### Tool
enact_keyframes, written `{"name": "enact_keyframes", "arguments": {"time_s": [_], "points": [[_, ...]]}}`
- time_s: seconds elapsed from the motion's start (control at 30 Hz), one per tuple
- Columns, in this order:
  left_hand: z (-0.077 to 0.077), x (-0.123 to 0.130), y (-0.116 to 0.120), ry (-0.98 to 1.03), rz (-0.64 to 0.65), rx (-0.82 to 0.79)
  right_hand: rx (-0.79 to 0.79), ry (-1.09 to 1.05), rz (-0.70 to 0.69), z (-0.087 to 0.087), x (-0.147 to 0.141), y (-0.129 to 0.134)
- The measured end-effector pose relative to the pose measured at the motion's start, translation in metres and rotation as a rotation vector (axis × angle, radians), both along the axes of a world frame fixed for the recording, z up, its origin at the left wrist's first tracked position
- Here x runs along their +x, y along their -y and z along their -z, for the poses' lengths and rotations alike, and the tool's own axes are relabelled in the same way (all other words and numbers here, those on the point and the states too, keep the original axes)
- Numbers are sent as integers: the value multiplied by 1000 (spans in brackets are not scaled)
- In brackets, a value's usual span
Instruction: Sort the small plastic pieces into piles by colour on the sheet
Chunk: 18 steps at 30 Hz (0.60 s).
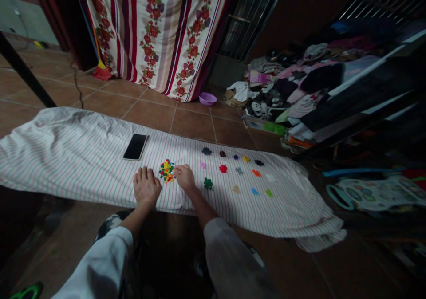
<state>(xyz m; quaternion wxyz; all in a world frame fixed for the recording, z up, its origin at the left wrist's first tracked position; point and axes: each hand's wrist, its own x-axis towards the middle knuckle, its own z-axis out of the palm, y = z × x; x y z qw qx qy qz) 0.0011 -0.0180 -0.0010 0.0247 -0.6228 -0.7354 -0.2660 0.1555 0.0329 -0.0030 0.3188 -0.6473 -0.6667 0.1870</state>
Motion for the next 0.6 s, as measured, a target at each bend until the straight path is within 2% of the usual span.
{"name": "enact_keyframes", "arguments": {"time_s": [0.07,0.27,0.43,0.6], "points": [[1,0,0,3,5,-10,-35,48,8,-4,-4,-5],[6,0,-2,-15,-8,39,-286,283,2,-29,-13,-9],[7,0,-2,-17,-12,57,-348,368,23,-41,-23,-12],[7,0,-2,-61,-18,48,-345,357,38,-40,-25,-16]]}}
